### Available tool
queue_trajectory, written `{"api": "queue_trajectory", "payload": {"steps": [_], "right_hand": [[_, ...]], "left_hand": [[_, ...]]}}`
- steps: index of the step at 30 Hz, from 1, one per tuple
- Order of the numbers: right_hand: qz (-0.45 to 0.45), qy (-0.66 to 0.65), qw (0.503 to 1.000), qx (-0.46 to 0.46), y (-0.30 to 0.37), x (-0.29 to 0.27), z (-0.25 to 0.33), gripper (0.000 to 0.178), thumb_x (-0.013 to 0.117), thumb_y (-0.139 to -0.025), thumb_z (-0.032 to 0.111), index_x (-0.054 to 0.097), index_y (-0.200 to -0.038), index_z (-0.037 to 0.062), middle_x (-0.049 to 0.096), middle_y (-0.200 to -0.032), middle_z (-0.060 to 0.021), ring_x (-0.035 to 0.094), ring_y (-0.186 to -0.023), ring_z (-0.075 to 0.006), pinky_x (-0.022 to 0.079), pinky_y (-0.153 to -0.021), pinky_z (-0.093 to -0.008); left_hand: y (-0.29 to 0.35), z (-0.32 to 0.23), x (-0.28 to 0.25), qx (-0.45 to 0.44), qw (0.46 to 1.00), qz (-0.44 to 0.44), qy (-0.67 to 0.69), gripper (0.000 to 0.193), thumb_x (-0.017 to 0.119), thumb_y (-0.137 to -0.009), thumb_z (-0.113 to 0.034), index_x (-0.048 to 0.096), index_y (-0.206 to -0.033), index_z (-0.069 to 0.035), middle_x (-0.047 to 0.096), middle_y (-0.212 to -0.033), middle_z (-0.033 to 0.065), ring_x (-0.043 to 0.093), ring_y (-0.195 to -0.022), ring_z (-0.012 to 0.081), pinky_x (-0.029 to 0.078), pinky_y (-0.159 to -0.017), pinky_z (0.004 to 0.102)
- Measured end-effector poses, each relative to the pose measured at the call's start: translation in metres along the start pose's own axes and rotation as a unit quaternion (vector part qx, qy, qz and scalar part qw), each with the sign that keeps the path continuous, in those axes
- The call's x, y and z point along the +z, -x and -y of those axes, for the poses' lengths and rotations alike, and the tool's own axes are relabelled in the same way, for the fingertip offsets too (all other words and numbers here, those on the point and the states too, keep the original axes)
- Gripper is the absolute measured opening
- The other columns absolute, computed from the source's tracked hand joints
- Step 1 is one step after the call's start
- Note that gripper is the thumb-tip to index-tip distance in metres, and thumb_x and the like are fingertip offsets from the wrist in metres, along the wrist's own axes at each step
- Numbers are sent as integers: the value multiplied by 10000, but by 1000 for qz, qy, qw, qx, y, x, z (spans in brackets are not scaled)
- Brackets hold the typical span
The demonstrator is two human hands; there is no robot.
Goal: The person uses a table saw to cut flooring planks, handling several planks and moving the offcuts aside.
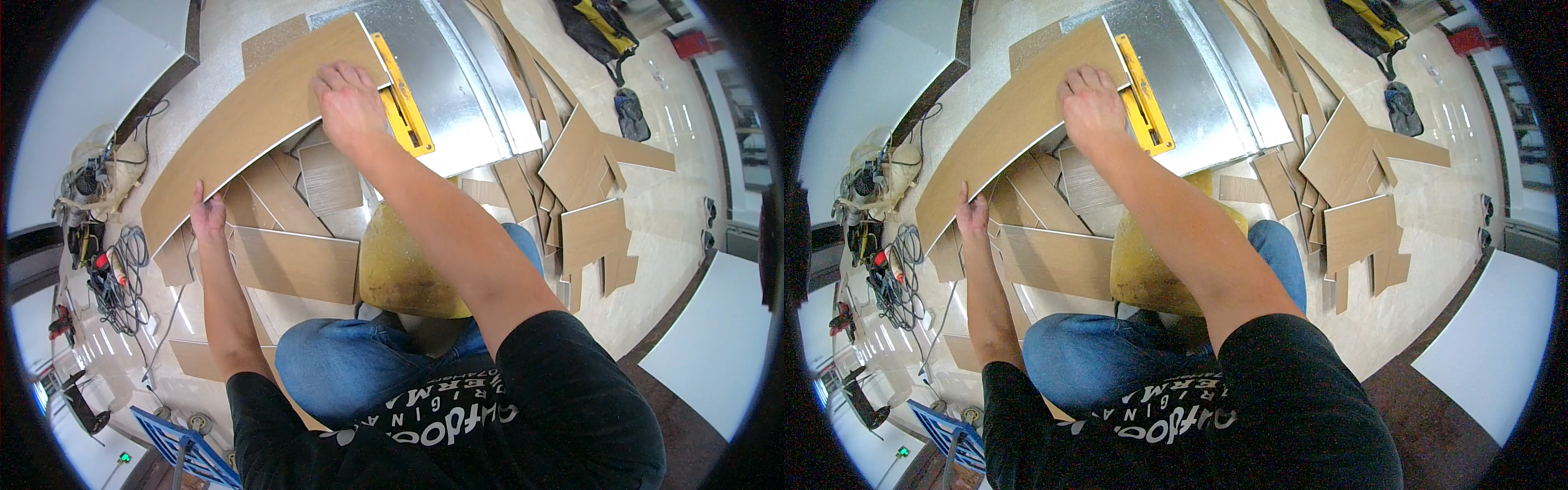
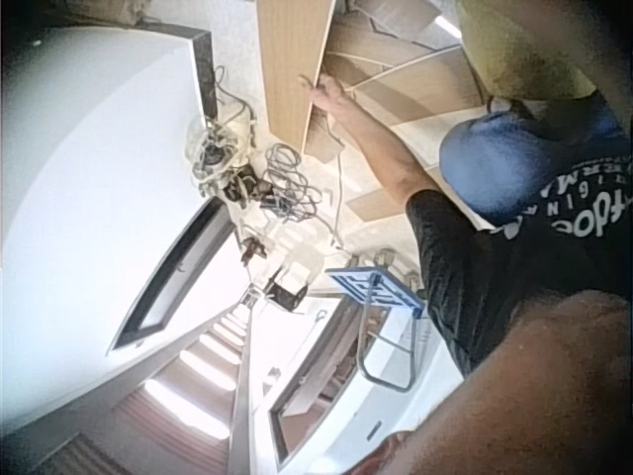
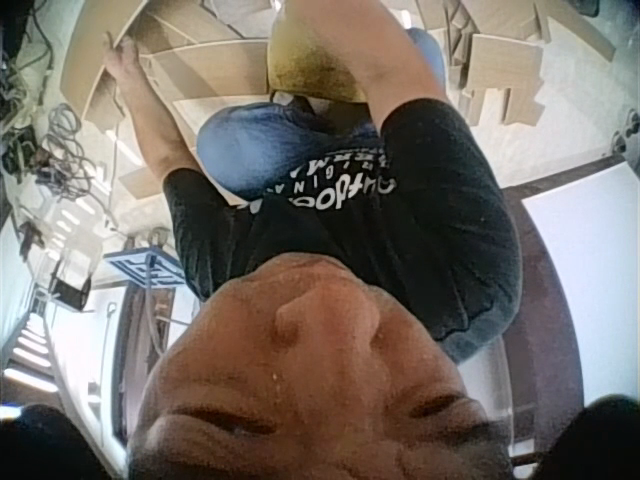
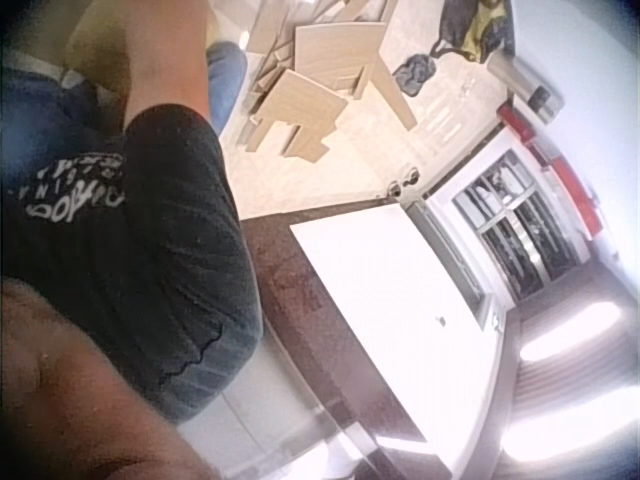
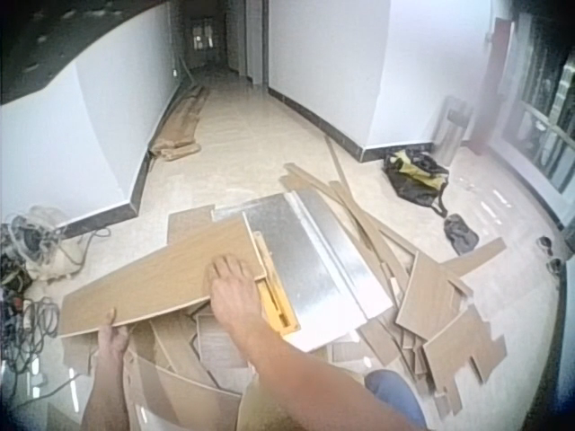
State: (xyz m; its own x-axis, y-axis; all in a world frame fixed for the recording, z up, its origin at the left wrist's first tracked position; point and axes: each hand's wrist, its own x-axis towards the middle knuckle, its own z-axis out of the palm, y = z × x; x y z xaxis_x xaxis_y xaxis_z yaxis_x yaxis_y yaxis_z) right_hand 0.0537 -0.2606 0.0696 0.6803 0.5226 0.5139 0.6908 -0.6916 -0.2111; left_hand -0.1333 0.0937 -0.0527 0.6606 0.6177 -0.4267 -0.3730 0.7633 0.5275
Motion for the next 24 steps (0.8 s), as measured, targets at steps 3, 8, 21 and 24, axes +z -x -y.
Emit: {"api": "queue_trajectory", "payload": {"steps": [3, 8, 21, 24], "right_hand": [[-13, -5, 1000, -3, -1, -4, 9, 295, 526, -858, 156, 671, -1085, 36, 618, -1218, -99, 497, -1231, -247, 344, -1076, -384], [-21, 7, 1000, 0, 5, -4, 6, 290, 526, -854, 154, 675, -1072, 35, 621, -1214, -99, 499, -1234, -248, 349, -1072, -383], [3, 6, 1000, 13, 13, -11, 4, 316, 529, -848, 145, 671, -1108, 36, 613, -1225, -95, 489, -1258, -249, 336, -1090, -380], [7, 0, 1000, 9, 11, -12, 9, 322, 530, -850, 146, 666, -1120, 34, 610, -1230, -98, 485, -1264, -252, 332, -1094, -382]], "left_hand": [[1, -13, -7, 10, 1000, -8, -20, 316, 617, -942, -68, 545, -1244, -6, 635, -1214, 140, 627, -1100, 259, 552, -949, 359], [6, -2, -6, 16, 1000, -3, -14, 317, 618, -939, -60, 546, -1243, -2, 633, -1219, 144, 627, -1103, 254, 552, -950, 355], [11, 6, -5, 29, 999, -21, -40, 310, 629, -927, -50, 557, -1225, -4, 639, -1206, 144, 637, -1087, 250, 567, -922, 342], [12, -5, -12, 14, 1000, 3, -25, 317, 622, -931, -51, 547, -1236, -3, 636, -1210, 146, 636, -1090, 254, 567, -925, 345]]}}
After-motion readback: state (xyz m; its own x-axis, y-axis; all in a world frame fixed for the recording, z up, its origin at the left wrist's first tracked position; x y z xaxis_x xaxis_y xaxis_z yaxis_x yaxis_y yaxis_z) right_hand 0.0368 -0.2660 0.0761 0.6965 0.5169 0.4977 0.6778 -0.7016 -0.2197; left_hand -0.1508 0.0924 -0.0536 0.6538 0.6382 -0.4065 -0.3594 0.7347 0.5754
